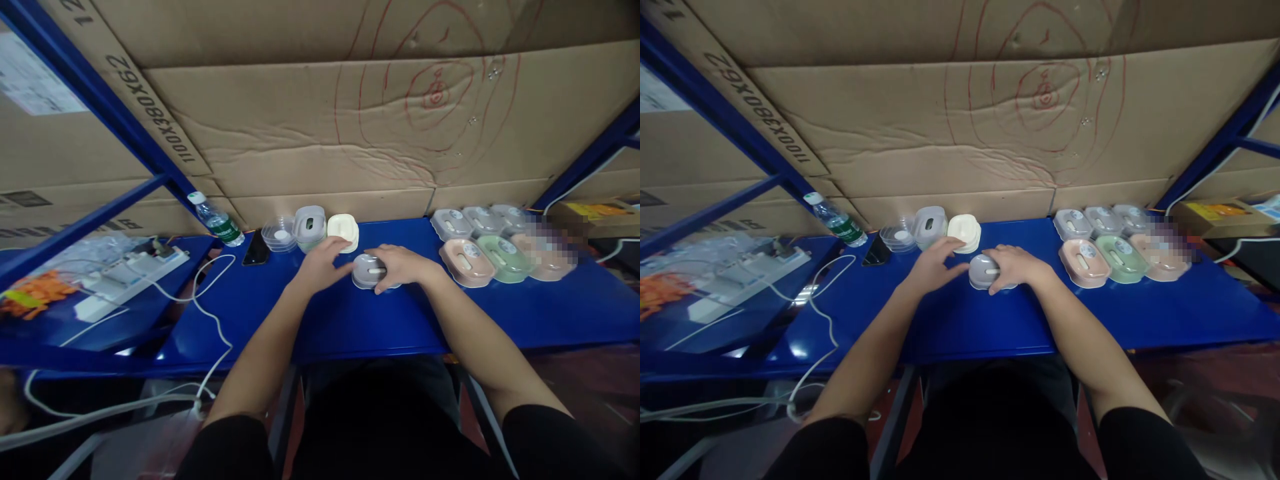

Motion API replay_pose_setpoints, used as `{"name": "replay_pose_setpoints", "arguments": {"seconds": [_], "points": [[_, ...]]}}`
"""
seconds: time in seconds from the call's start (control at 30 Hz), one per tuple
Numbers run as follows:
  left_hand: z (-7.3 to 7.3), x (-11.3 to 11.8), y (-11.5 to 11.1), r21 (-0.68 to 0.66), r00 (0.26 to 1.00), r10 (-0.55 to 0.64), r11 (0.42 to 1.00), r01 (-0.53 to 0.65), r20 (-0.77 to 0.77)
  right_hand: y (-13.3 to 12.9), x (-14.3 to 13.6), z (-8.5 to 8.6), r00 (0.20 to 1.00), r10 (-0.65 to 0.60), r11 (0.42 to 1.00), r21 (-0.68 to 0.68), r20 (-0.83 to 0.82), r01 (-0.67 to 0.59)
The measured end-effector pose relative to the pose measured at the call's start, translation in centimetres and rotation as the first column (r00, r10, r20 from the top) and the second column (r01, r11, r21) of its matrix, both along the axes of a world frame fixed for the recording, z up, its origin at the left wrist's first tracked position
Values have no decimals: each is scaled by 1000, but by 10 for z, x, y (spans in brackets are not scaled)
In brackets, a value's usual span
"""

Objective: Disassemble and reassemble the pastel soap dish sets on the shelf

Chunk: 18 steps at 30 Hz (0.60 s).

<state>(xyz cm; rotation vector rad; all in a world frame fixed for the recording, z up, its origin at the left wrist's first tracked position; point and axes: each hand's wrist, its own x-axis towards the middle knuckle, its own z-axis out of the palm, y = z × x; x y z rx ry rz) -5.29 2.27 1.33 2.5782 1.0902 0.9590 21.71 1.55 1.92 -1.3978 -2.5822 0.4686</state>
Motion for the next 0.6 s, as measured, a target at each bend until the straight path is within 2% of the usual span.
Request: {"name": "replay_pose_setpoints", "arguments": {"seconds": [0.03, 0.1, 0.27, 0.43, 0.6], "points": [[-3, 6, -4, -67, 997, -69, 996, 66, -44, 0, -1, 1, 999, 34, 999, 2, -10, -34], [-7, 14, -8, -192, 986, -136, 975, 116, -94, 0, -2, 3, 994, 100, 995, 6, -52, -100], [-14, 13, -5, -373, 988, -152, 918, 134, -20, 1, -3, 7, 975, 155, 988, 30, -158, -153], [-18, 7, -1, -367, 985, -147, 915, 170, 91, 2, -3, 7, 961, 123, 992, 53, -248, -113], [-17, 4, 1, -293, 992, -115, 948, 125, 50, 4, -4, 7, 942, 98, 995, 40, -322, -89]]}}
